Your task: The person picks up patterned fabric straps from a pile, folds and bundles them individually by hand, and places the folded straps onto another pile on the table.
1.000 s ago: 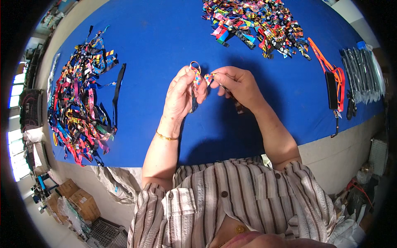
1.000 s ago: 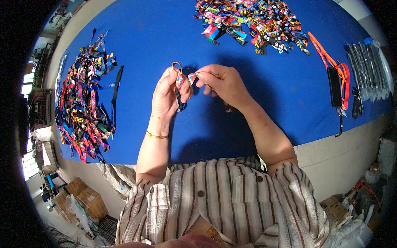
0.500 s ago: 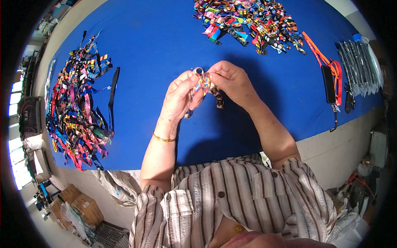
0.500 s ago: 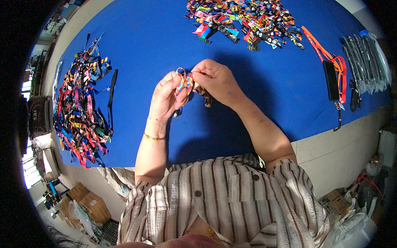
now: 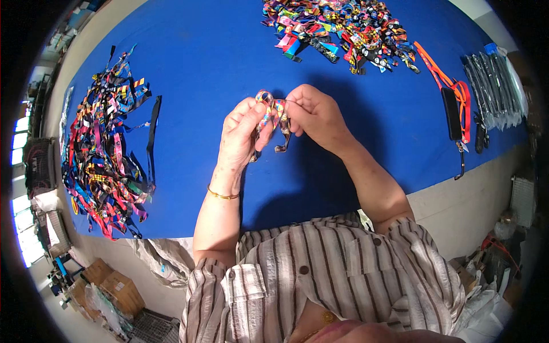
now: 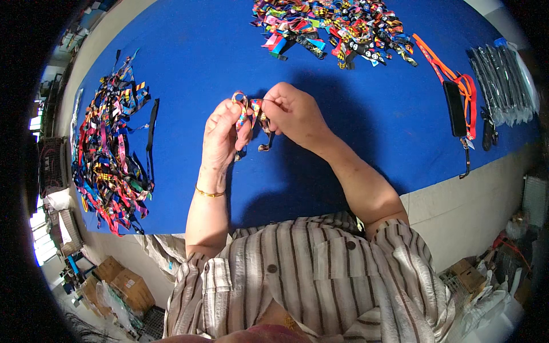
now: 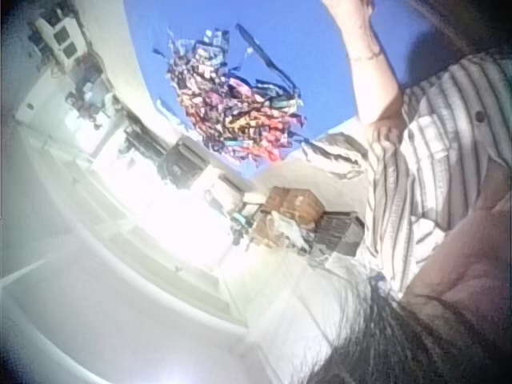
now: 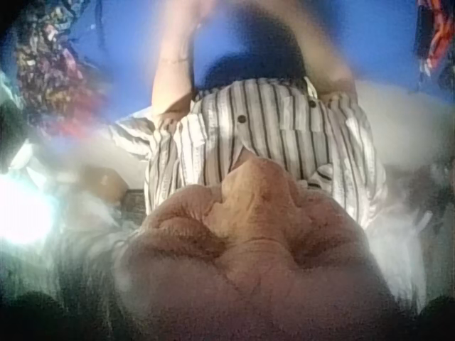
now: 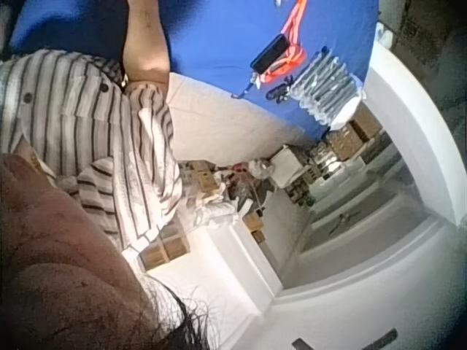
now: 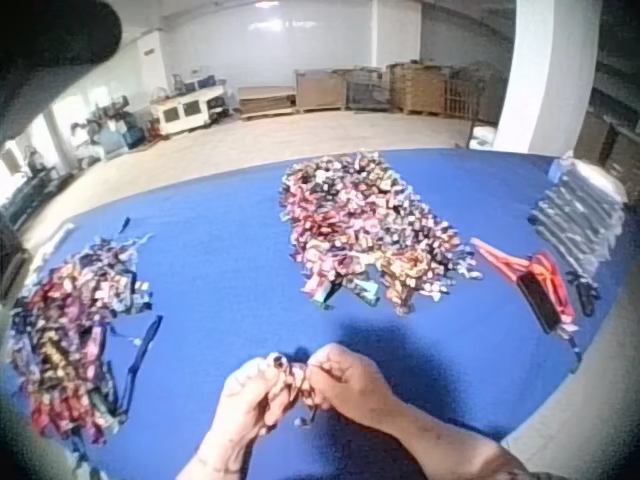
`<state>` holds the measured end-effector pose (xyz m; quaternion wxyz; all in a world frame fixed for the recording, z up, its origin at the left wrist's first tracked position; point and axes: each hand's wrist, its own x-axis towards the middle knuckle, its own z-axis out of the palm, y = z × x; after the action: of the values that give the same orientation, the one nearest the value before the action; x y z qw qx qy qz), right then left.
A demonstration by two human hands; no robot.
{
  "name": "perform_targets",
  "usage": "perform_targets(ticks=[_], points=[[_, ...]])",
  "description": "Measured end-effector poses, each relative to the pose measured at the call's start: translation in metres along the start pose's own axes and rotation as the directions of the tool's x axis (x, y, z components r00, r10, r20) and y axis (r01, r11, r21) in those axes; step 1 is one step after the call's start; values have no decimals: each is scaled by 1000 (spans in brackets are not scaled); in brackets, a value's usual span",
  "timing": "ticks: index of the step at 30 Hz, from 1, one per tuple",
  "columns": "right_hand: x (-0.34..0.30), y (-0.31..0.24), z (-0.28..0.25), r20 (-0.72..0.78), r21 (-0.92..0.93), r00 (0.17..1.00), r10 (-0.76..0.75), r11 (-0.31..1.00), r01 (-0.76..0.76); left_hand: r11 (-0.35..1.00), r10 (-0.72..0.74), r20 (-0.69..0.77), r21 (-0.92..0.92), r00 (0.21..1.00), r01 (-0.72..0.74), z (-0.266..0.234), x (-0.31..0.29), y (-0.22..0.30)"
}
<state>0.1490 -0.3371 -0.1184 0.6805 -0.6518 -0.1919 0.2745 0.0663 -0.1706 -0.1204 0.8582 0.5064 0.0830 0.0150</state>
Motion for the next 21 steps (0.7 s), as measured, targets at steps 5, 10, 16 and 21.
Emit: perform_targets(ticks=[5, 10, 16, 21], points=[[0, 1, -2, -10, -115, 1000, -15, 993, 14, 998, 57, 41, -28, 997, -56, -1, 0, -4], [-2, -7, 0, 37, -82, 999, 4, 997, -1, 999, 13, 8, 29, 1000, -13, 2, -1, -1], [-2, -9, -1, 88, -47, 996, 2, 999, 2, 992, -9, 1, 128, 1000, 9, 1, 2, -2], [2, 8, -4, 123, 78, 985, -121, 991, 112, 999, -33, -2, 38, 999, 33, 4, 2, -2]])
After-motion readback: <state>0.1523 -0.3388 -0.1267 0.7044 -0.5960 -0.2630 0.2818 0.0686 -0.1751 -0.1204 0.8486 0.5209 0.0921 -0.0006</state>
